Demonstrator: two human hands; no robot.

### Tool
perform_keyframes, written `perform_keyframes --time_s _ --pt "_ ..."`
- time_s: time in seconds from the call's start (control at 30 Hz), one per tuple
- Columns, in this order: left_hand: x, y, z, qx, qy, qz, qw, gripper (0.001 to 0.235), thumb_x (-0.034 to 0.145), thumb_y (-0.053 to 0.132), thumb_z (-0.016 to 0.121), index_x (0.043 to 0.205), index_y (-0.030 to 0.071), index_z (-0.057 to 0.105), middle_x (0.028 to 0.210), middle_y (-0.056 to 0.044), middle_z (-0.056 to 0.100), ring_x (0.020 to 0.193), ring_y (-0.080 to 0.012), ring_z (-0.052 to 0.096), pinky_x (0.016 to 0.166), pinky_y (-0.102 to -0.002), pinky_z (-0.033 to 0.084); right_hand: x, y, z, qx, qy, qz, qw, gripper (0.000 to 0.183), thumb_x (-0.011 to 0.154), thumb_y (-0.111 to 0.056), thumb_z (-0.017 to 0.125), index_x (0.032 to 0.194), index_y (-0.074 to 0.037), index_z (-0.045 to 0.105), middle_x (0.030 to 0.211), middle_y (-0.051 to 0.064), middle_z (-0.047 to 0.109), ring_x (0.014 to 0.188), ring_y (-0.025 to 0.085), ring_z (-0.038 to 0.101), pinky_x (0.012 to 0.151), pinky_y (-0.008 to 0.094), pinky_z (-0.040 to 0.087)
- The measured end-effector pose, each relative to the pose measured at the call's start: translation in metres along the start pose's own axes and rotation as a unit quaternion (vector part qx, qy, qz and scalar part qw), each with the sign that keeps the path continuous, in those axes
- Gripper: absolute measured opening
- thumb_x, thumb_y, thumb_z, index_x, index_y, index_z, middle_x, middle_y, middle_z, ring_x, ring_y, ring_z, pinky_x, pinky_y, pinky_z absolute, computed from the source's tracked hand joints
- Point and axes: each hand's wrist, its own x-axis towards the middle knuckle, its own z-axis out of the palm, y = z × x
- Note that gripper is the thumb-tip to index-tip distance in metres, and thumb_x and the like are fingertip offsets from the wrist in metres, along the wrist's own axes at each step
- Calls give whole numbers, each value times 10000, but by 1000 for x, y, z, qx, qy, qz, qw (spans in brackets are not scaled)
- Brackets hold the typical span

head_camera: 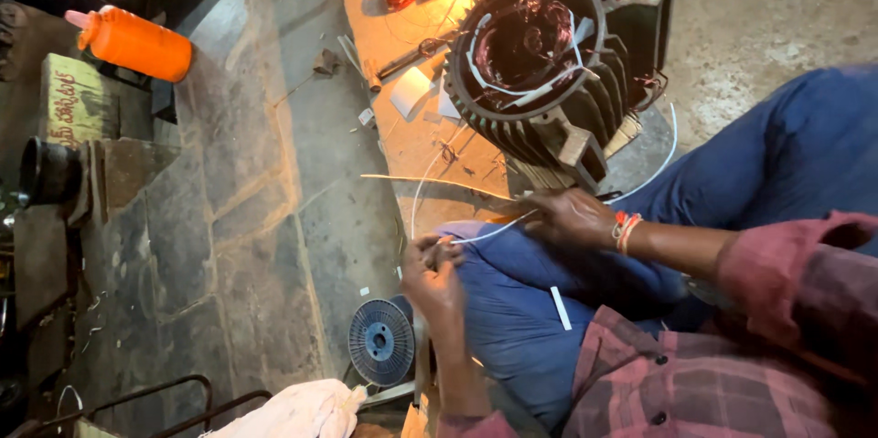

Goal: The person manipulates wires and components inside an electric motor housing using pliers and by hand while sitting on the floor.

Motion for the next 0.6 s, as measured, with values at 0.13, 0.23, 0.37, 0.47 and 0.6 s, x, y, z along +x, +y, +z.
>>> perform_keyframes --time_s 0.13,0.23,0.37,0.47,0.6 --pt "-8 -2 -13 -43 45 23 998 100 934 -64 664 1030 -41 652 863 -129 727 715 -143 726 620 -279 627 -37 -32 -56 -14 19 -78 997 460 817 -307 772 1203 -72 684 1092 156 733 925 369 717 761 458 568" --pt "-15 2 -25 -5 100 48 994 40 956 -63 697 994 -64 684 823 -146 725 678 -152 685 629 -266 591 -91 -39 -99 -52 -28 16 998 476 821 -371 764 1202 -94 690 1061 141 739 874 316 738 749 426 590" --pt "-20 14 -31 -40 126 56 990 76 936 -48 699 1008 -61 677 880 -102 716 731 -118 706 643 -239 600 -170 -33 -128 -178 -159 238 941 541 758 -490 783 1193 -178 703 1006 74 722 921 280 723 811 423 590" --pt "-22 22 -26 -78 117 65 988 91 932 -59 708 1014 -79 675 867 -103 722 725 -117 706 664 -233 601 -225 -24 -125 -258 -155 191 934 530 734 -635 741 1059 -216 721 1010 23 709 935 245 704 812 397 594" --pt "-25 30 -18 -76 109 69 989 96 933 -74 726 1015 -95 679 853 -110 716 721 -112 685 678 -221 580 -269 -16 -95 -352 -189 343 850 499 780 -682 648 1125 -326 709 1022 -29 697 984 183 679 889 375 591"
